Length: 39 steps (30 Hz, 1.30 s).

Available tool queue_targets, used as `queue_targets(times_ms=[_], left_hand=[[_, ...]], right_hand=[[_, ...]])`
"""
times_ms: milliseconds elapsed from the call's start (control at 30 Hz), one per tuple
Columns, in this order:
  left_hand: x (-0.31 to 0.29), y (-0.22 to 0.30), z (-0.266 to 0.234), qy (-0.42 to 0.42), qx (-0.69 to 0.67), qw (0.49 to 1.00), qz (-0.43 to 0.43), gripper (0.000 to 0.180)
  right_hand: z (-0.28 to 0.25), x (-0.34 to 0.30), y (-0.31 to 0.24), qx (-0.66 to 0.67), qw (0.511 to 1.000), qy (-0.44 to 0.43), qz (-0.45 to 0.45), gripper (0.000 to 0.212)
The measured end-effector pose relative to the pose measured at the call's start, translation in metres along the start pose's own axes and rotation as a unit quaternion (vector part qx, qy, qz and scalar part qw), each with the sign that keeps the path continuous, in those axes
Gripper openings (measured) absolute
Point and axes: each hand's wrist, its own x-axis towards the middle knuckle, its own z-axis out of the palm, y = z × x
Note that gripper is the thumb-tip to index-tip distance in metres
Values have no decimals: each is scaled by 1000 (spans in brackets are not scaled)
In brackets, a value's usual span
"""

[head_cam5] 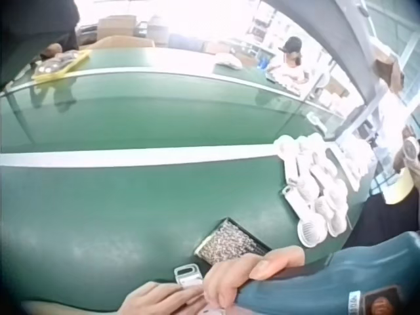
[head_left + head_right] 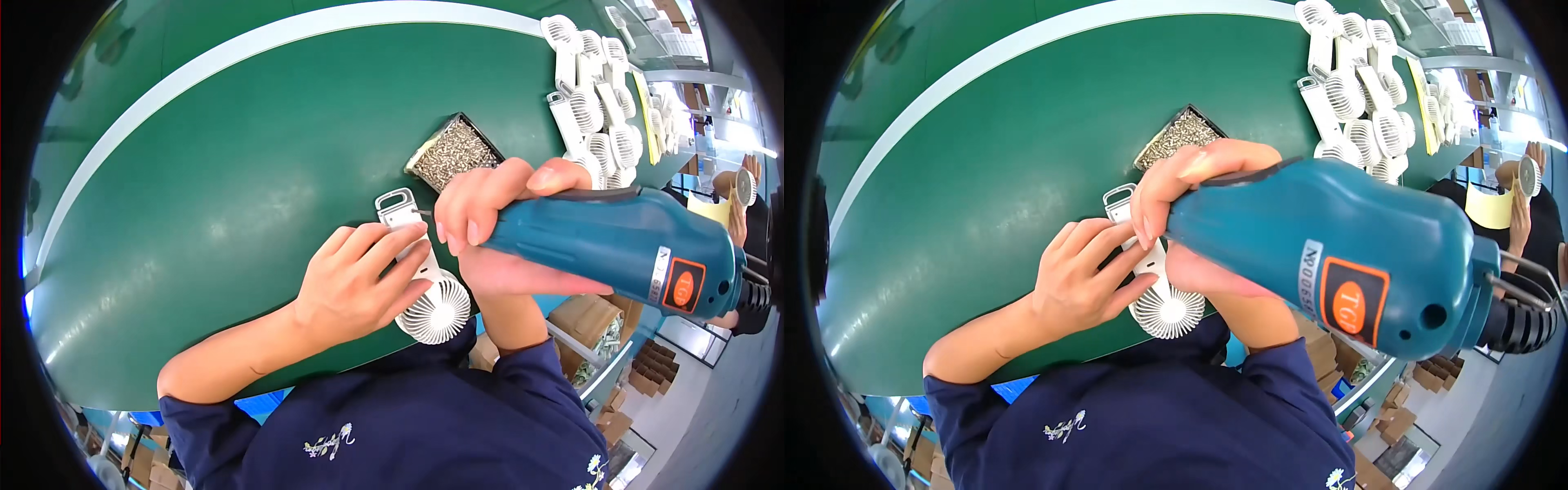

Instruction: Assembling portable handheld fans by joining plastic components and securing them with an electric screwdriver.

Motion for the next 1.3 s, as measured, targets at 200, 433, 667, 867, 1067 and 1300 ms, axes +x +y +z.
queue_targets(times_ms=[200,433,667,867,1067,1300], left_hand=[[2,1,1,8,-1,1000,-1,31],[-1,1,-1,1,1,1000,-5,32],[0,0,1,2,-4,1000,-9,32],[1,-1,1,3,-11,1000,-6,32],[1,-1,0,1,-4,1000,-3,32],[-7,11,4,-11,36,999,-5,35]], right_hand=[[-2,-2,-16,31,999,22,-33,72],[-30,-4,-37,-52,980,161,-107,93],[-32,-15,-27,-91,981,155,-70,85],[-31,-17,-22,-80,982,158,-59,87],[-28,-17,-19,-82,984,150,-58,88],[-21,-16,-15,-94,985,104,-101,96]])
